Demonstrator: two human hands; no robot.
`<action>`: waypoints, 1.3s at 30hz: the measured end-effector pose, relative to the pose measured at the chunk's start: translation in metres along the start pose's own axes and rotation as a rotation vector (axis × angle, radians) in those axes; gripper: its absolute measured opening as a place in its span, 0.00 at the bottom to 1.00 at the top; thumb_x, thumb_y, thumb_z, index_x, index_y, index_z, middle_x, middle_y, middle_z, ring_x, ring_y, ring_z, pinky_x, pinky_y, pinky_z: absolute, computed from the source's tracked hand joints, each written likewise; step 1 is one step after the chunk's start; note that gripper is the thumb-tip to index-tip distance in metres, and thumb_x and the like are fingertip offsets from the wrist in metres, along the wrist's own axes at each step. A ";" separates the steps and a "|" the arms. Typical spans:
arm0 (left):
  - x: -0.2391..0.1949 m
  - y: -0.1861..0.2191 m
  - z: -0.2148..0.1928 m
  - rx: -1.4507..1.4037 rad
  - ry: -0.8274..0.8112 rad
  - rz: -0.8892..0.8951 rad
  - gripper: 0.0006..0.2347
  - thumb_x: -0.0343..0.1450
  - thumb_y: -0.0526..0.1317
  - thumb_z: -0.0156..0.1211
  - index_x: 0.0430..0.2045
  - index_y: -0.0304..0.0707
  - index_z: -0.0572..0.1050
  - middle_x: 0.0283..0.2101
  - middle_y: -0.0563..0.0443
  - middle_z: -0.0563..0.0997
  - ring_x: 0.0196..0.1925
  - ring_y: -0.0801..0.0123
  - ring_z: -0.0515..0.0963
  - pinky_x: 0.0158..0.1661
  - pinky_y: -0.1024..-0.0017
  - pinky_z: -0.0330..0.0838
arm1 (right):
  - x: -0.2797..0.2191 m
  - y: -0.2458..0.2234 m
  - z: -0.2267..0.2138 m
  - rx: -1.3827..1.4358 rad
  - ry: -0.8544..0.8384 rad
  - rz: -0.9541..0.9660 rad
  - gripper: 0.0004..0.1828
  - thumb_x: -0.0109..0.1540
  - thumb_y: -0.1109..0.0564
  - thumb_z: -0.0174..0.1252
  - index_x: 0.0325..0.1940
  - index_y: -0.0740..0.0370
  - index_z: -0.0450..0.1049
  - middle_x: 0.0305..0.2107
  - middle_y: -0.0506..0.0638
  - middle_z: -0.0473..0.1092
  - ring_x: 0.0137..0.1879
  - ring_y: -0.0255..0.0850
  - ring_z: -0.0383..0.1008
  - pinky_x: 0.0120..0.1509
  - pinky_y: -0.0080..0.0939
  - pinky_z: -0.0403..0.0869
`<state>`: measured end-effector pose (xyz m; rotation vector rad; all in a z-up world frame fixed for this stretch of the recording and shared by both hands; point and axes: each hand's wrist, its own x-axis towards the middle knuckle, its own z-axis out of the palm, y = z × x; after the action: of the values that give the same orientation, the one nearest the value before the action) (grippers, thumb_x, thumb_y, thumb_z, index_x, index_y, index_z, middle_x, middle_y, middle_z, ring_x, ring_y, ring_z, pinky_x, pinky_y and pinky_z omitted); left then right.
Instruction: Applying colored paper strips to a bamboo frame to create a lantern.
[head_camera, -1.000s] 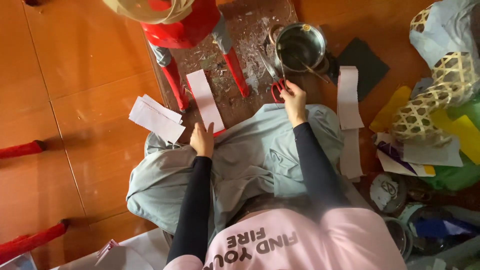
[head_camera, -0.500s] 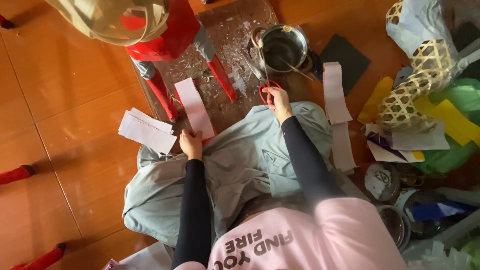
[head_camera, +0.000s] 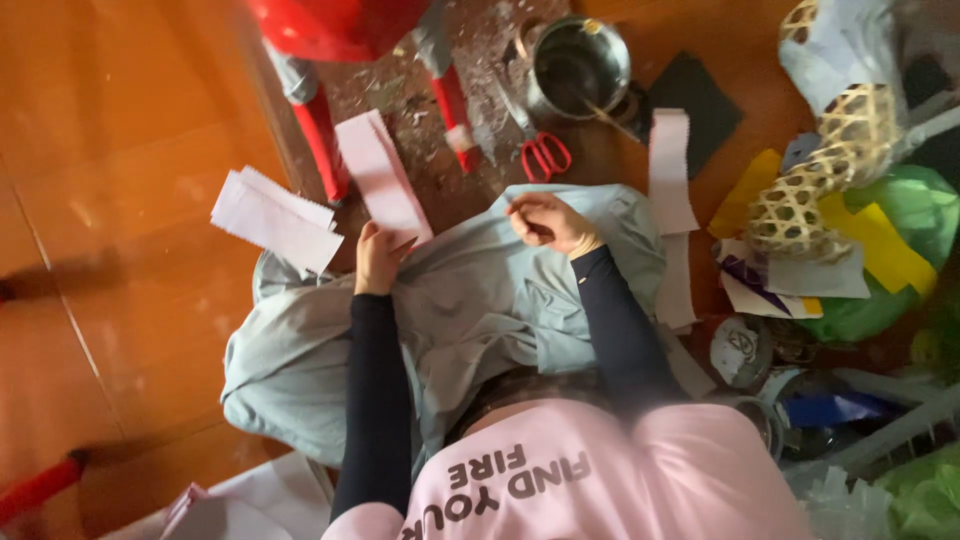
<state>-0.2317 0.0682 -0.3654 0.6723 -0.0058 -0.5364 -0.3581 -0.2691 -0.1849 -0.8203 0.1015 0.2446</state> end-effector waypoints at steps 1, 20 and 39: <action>-0.003 0.012 0.026 0.029 0.057 -0.074 0.07 0.76 0.28 0.47 0.47 0.28 0.68 0.45 0.43 0.76 0.49 0.53 0.80 0.55 0.41 0.80 | 0.005 0.006 0.009 -0.093 0.036 0.123 0.15 0.72 0.52 0.52 0.57 0.65 0.72 0.28 0.47 0.69 0.29 0.34 0.62 0.29 0.32 0.59; 0.005 0.022 0.055 -0.016 0.267 -0.263 0.11 0.77 0.34 0.47 0.53 0.29 0.66 0.51 0.43 0.75 0.52 0.54 0.80 0.50 0.44 0.79 | 0.191 0.086 0.082 -1.965 0.206 -0.172 0.15 0.65 0.61 0.50 0.55 0.57 0.75 0.25 0.60 0.75 0.34 0.58 0.79 0.38 0.59 0.76; 0.026 -0.027 -0.010 -0.278 0.289 -0.325 0.06 0.75 0.34 0.50 0.36 0.29 0.75 0.31 0.47 0.74 0.38 0.59 0.79 0.47 0.41 0.79 | -0.023 0.091 0.138 -1.777 0.243 -0.116 0.21 0.63 0.64 0.55 0.61 0.60 0.76 0.32 0.65 0.71 0.35 0.63 0.74 0.38 0.58 0.74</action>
<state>-0.2200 0.0441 -0.3940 0.4743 0.4480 -0.7312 -0.4037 -0.1125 -0.1515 -2.6163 0.0410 0.0646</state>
